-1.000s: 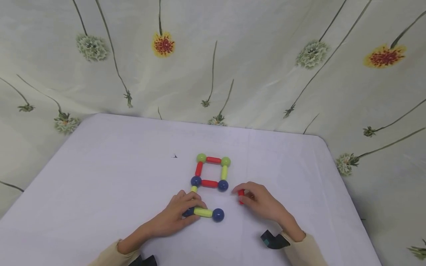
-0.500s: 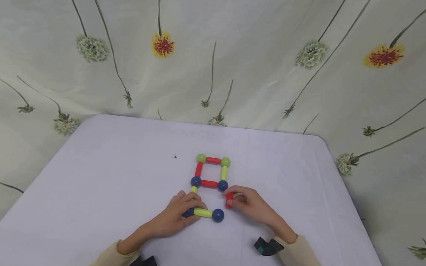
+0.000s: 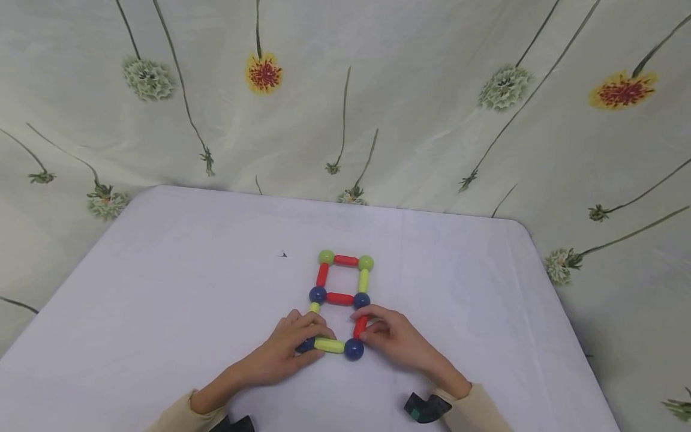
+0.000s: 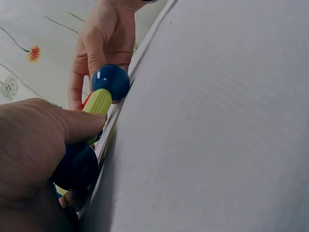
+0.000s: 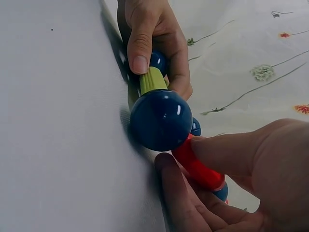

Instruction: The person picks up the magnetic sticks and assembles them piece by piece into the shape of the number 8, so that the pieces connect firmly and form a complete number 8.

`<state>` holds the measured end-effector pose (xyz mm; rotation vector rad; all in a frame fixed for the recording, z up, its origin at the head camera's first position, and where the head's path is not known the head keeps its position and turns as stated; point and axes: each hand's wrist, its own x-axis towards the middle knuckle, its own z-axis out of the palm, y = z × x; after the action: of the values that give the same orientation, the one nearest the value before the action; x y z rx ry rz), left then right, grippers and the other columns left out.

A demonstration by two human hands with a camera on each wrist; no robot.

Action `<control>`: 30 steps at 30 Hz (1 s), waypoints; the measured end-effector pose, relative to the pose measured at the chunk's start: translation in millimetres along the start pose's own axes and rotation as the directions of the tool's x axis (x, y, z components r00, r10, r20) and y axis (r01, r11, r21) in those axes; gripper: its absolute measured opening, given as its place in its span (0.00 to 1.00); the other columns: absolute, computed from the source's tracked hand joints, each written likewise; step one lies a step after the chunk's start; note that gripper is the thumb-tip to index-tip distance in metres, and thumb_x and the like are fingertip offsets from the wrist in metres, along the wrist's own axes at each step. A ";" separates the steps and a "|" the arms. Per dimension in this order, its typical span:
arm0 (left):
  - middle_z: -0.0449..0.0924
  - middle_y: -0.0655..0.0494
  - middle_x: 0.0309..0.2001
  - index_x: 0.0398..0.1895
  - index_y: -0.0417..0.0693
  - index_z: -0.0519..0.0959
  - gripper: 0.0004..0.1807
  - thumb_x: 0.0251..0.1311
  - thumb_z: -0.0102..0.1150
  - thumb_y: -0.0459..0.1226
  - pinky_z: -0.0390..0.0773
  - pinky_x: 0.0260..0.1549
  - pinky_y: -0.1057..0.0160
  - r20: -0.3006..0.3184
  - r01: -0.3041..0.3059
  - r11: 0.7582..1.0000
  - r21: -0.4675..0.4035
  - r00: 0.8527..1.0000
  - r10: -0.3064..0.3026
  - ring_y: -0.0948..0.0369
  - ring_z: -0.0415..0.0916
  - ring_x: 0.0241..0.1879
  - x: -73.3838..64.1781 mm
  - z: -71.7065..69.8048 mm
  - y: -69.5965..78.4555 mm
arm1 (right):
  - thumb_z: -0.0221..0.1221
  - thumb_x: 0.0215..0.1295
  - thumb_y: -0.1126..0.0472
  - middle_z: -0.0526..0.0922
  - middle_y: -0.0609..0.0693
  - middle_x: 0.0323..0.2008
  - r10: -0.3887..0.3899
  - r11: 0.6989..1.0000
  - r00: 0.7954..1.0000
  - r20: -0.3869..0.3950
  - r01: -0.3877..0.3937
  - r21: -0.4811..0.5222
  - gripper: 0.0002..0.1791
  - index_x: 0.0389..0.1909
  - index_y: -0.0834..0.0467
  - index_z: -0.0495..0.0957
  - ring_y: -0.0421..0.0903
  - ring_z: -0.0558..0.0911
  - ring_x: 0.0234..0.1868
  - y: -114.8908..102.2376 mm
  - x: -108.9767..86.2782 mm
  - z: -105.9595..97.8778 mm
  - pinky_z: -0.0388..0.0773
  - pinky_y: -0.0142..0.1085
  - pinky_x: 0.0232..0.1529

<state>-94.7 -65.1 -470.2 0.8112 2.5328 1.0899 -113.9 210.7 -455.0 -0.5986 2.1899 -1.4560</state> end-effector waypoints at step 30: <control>0.73 0.70 0.50 0.52 0.68 0.79 0.13 0.66 0.63 0.43 0.60 0.42 0.61 -0.002 0.001 1.000 0.006 1.000 -0.001 0.66 0.59 0.45 0.6 1.4 0.4 | 0.66 0.64 0.62 0.80 0.65 0.55 0.048 0.999 0.977 -0.209 -0.051 -0.011 0.22 0.57 0.60 0.72 0.45 0.87 0.41 -0.8 1.3 12.0 0.82 0.30 0.43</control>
<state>-94.4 -63.8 -470.8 0.8102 2.5394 1.0843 -107.9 200.8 -458.6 -0.4090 2.3596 -1.5369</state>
